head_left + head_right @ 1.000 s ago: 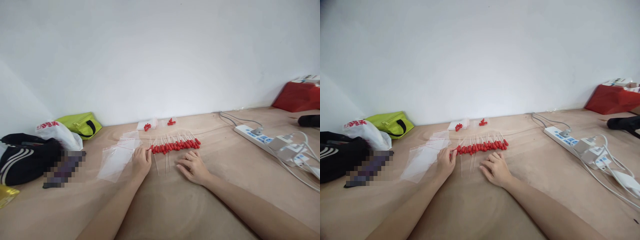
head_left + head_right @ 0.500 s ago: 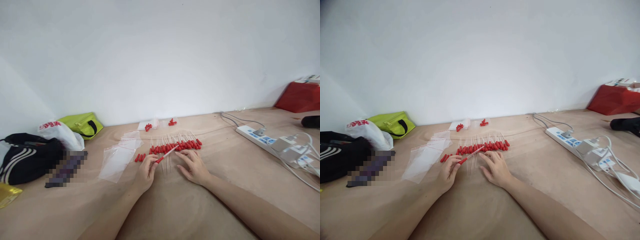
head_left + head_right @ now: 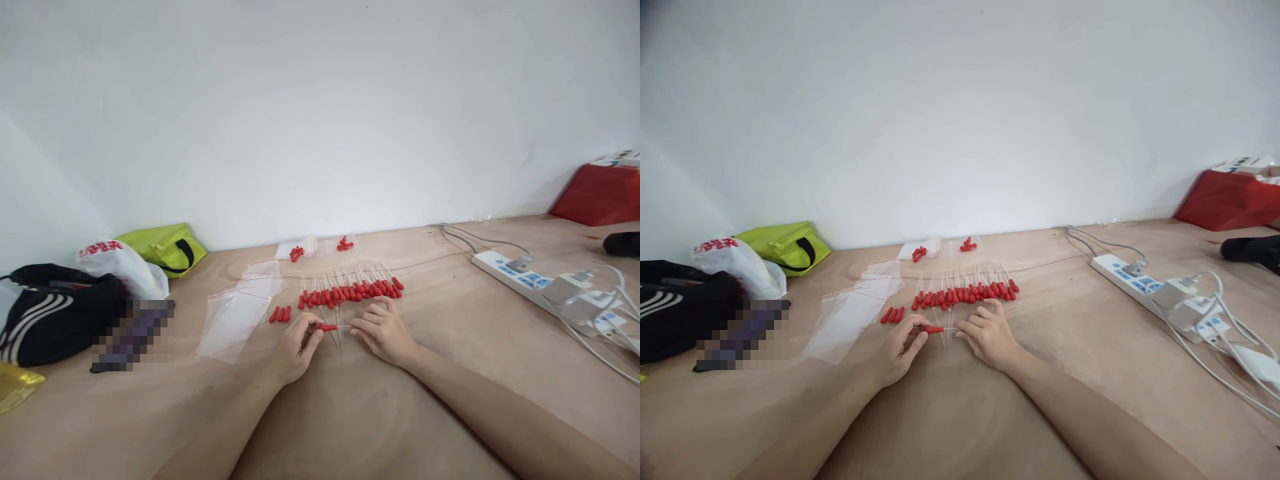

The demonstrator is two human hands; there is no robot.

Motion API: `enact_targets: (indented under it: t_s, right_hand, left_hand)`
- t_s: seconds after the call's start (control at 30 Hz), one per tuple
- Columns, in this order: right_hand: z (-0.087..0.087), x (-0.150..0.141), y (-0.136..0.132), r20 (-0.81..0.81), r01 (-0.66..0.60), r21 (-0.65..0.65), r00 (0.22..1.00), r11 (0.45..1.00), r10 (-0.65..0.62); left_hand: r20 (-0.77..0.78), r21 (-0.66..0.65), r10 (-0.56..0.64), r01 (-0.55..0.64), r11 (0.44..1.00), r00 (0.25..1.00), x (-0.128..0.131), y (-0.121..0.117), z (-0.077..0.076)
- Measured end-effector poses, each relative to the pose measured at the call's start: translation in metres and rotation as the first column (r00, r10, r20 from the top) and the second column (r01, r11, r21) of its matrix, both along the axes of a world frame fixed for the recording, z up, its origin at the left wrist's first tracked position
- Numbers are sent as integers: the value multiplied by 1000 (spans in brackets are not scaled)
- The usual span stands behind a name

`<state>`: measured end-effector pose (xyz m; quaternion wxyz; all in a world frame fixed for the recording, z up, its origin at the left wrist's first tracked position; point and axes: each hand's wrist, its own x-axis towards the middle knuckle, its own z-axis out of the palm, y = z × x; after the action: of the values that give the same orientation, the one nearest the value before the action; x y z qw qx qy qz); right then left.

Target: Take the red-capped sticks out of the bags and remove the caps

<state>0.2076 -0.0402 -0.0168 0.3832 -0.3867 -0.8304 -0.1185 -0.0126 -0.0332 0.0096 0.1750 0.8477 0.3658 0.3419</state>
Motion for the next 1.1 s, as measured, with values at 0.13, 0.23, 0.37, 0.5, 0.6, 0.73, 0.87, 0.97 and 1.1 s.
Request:
enact_targets:
  t_s: [0.13, 0.23, 0.37, 0.5, 0.6, 0.73, 0.87, 0.97, 1.1]
  right_hand:
    - [1, -4, -3, -1, -42, 27, 999, 999, 42]
    - [2, -7, -6, 19, -81, 59, 997, 995, 80]
    - [5, -8, -9, 37, -96, 76, 995, 992, 94]
    - [7, -8, -12, 34, -111, 85, 994, 990, 109]
    - [6, -6, -13, 40, -107, 70, 994, 992, 105]
    - [4, 9, -12, 14, -54, 35, 998, 998, 54]
    - [2, 21, -9, -10, 55, -41, 998, 998, -55]
    - [2, 13, -8, 10, 59, -48, 998, 997, -58]
    - [3, -4, -8, -10, 49, -28, 999, 998, -49]
  left_hand:
    - [-92, 95, -9, 18, 995, 996, 3, 1, -3]
    - [-166, 260, -6, 49, 964, 986, 3, 3, -8]
    - [-195, 387, 17, 61, 920, 981, 2, 2, -11]
    - [-190, 429, -11, 93, 899, 982, 3, -2, -10]
    - [-197, 431, -18, 103, 896, 980, 1, -1, -10]
    - [-160, 425, 30, 41, 904, 987, -20, 5, -10]
    - [-83, 418, 168, -119, 901, 982, -48, 9, -10]
    - [44, 376, 336, -327, 867, 941, -54, 13, -11]
    - [157, 253, 602, -621, 742, 783, -56, 30, -14]
